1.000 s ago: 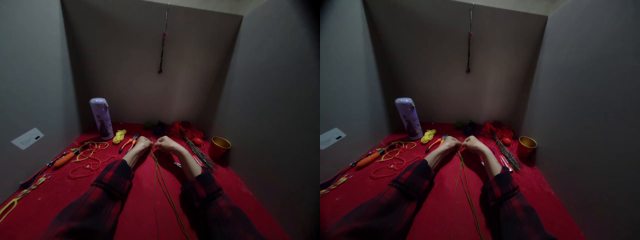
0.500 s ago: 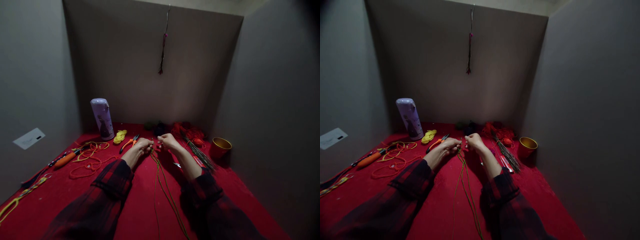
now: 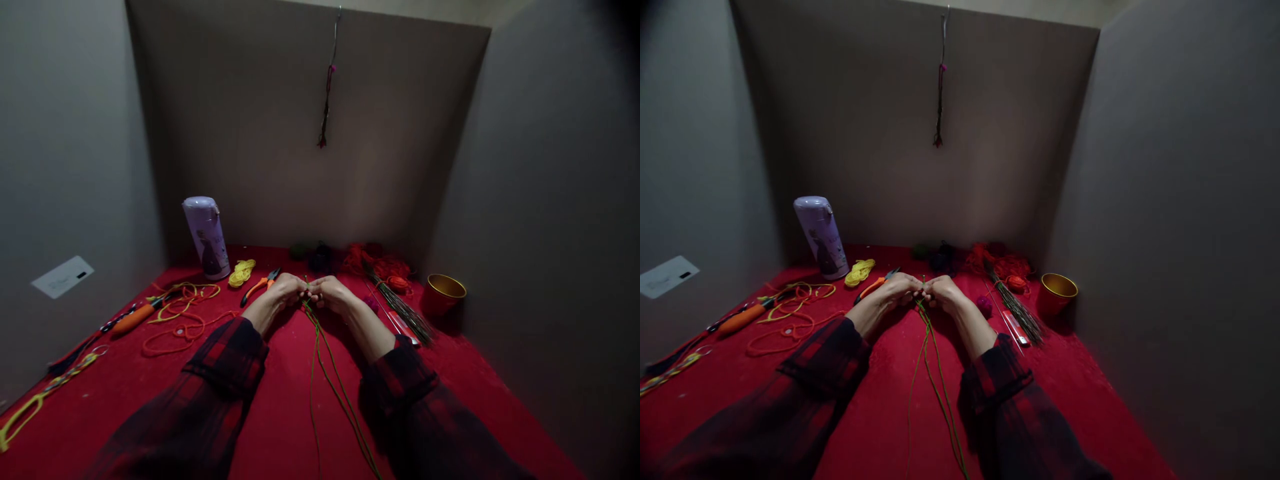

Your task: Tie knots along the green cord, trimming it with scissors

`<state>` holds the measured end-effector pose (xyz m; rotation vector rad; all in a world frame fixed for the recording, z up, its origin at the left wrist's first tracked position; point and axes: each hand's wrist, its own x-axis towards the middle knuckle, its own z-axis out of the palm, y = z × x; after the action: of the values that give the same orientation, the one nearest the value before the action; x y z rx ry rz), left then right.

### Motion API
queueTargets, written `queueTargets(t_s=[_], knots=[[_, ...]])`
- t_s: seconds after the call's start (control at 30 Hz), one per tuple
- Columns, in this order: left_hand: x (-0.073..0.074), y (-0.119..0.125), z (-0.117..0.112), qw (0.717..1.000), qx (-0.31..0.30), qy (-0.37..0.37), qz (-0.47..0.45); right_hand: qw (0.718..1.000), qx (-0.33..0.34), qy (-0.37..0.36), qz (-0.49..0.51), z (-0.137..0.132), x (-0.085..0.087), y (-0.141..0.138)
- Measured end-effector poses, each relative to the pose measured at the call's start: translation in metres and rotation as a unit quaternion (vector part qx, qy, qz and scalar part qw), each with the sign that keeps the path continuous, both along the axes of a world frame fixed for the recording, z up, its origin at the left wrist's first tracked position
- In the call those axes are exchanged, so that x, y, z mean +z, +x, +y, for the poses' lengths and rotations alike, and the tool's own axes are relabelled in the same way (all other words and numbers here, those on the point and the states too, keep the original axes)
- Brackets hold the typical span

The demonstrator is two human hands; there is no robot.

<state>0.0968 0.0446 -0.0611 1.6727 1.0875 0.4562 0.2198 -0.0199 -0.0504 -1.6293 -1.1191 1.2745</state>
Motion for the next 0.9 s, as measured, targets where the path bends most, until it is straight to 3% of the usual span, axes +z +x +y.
queueTargets(t_s=[0.13, 0.27, 0.43, 0.6, 0.7, 0.9], knots=[[0.003, -0.001, -0.007, 1.000, 0.013, 0.009, 0.020, 1.000, -0.001, -0.003, -0.016, -0.001, -0.003, 0.001], [-0.001, 0.002, -0.009, 0.995, 0.043, 0.083, 0.034, 1.000, 0.000, 0.011, -0.020, 0.002, -0.009, 0.001], [-0.008, 0.002, 0.000, 0.979, 0.030, 0.166, 0.116, 0.999, -0.003, 0.047, -0.005, 0.008, -0.017, 0.000], [0.012, -0.004, -0.005, 0.937, 0.037, 0.266, 0.223, 0.997, -0.019, 0.041, -0.064, 0.004, -0.012, -0.004], [0.025, -0.002, -0.019, 0.931, 0.007, 0.272, 0.243, 0.997, -0.017, 0.029, -0.062, -0.001, -0.007, -0.004], [0.036, 0.003, -0.042, 0.925, -0.076, 0.253, 0.272, 0.999, -0.002, 0.017, -0.047, -0.007, -0.001, 0.002]])
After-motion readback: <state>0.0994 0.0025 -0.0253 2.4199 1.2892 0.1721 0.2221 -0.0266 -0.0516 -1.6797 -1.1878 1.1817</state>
